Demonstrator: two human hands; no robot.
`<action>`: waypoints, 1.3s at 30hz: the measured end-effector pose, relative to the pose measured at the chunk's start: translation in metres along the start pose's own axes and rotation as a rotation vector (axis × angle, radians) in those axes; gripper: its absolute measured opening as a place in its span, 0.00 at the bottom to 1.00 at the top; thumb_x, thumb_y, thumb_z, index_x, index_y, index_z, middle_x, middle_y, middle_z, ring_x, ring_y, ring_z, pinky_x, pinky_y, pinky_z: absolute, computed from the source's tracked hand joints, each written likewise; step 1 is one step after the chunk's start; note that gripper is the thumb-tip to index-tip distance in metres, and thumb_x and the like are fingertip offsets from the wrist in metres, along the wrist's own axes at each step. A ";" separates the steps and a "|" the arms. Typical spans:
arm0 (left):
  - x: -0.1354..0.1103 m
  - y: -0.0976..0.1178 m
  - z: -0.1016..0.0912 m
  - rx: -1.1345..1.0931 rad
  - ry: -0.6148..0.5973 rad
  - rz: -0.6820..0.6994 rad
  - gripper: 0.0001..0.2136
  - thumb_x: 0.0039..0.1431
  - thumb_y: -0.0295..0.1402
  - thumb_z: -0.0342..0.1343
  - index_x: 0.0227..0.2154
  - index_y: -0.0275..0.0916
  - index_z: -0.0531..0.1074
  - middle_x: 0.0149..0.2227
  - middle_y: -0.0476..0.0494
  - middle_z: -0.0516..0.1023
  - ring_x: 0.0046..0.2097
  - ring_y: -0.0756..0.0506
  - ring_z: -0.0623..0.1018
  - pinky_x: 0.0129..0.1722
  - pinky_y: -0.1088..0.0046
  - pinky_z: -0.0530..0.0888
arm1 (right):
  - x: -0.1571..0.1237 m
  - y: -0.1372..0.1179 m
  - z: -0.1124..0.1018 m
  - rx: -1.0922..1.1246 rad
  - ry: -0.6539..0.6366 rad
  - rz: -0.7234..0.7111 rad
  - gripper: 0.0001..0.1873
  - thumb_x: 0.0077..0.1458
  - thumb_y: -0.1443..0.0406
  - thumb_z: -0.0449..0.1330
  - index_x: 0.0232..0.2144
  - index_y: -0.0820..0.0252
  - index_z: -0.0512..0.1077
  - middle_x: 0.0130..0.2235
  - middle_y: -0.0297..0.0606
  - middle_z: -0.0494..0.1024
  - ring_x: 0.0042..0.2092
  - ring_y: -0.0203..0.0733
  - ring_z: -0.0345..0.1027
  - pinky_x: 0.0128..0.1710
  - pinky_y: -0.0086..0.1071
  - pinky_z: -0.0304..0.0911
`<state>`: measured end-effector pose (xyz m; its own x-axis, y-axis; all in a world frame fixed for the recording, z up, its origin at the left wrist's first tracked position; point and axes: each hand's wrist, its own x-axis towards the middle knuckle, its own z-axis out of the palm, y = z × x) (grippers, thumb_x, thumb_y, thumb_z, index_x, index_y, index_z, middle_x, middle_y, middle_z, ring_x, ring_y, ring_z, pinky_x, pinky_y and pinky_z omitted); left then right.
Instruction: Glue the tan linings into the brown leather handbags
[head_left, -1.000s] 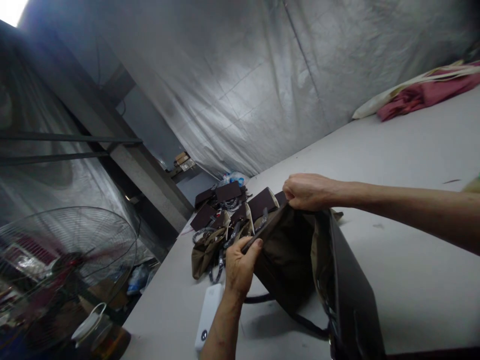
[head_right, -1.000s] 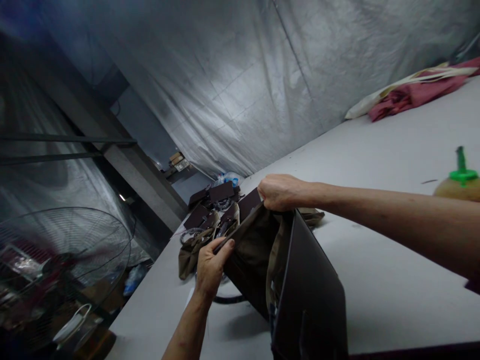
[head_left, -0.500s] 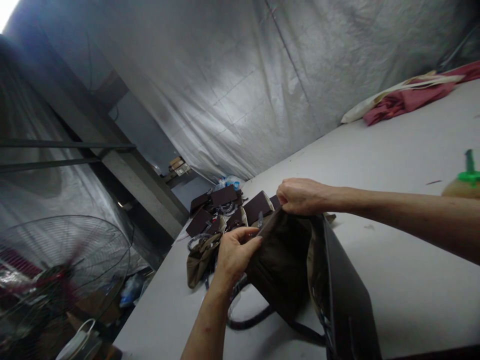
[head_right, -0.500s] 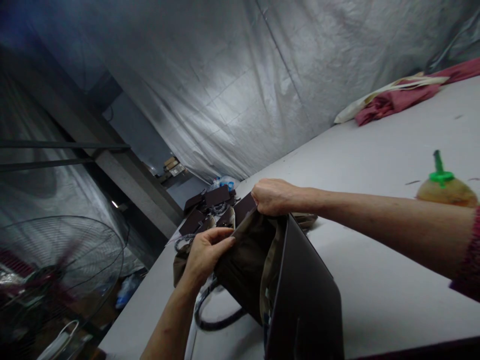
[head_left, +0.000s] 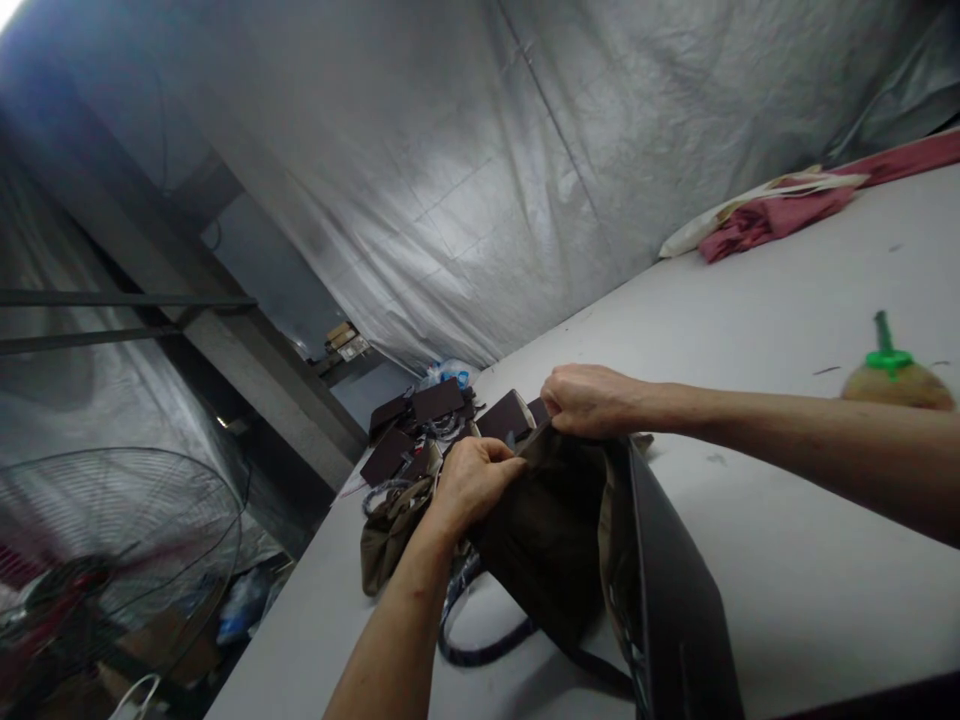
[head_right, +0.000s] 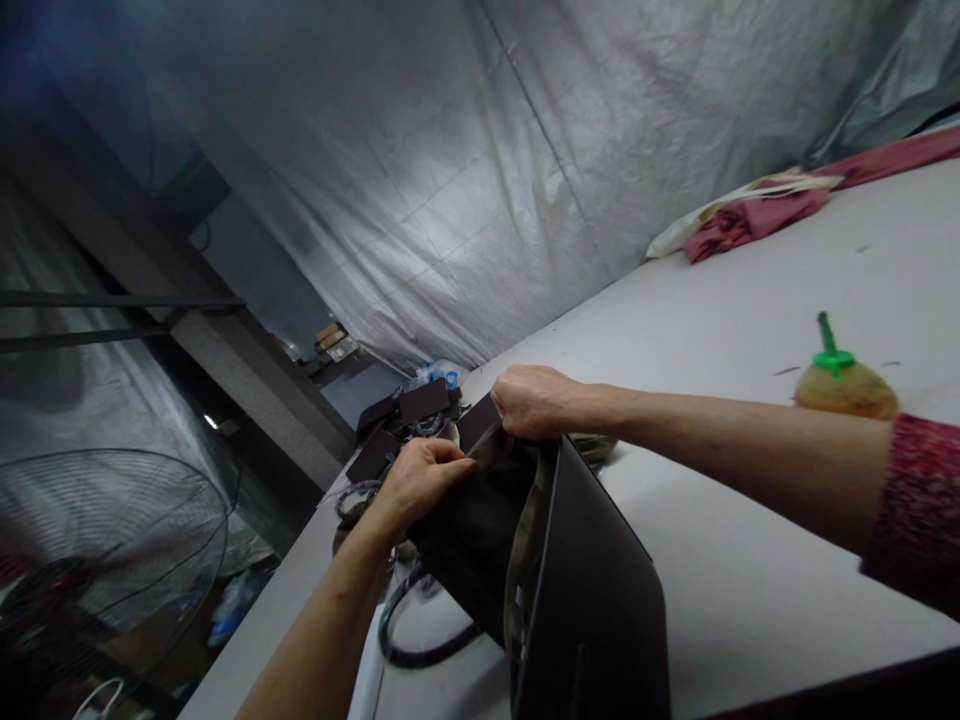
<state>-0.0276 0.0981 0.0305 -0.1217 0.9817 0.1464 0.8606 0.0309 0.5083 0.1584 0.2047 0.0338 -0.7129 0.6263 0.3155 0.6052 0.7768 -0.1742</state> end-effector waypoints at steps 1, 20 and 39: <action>0.002 0.001 0.000 0.043 0.015 0.007 0.08 0.48 0.35 0.59 0.20 0.38 0.78 0.20 0.48 0.74 0.25 0.49 0.70 0.23 0.77 0.60 | 0.000 0.000 0.000 0.000 0.000 -0.006 0.12 0.44 0.67 0.55 0.27 0.62 0.79 0.28 0.45 0.79 0.28 0.40 0.68 0.23 0.30 0.49; 0.024 0.020 0.016 0.279 0.018 0.252 0.09 0.56 0.40 0.58 0.31 0.41 0.79 0.31 0.47 0.81 0.35 0.45 0.77 0.33 0.74 0.66 | -0.004 0.003 0.000 0.000 0.028 -0.009 0.13 0.46 0.65 0.55 0.27 0.62 0.79 0.25 0.44 0.78 0.25 0.39 0.66 0.22 0.30 0.47; 0.013 -0.008 0.004 0.175 0.195 -0.124 0.10 0.52 0.31 0.55 0.18 0.39 0.65 0.20 0.50 0.71 0.26 0.49 0.70 0.25 0.76 0.61 | -0.025 0.019 -0.008 0.721 0.344 0.113 0.19 0.53 0.52 0.57 0.35 0.62 0.72 0.35 0.41 0.78 0.37 0.43 0.70 0.39 0.35 0.63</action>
<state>-0.0340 0.1111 0.0245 -0.3093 0.9143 0.2614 0.9034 0.1967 0.3811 0.1908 0.2034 0.0304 -0.4416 0.7388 0.5091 0.2061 0.6357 -0.7439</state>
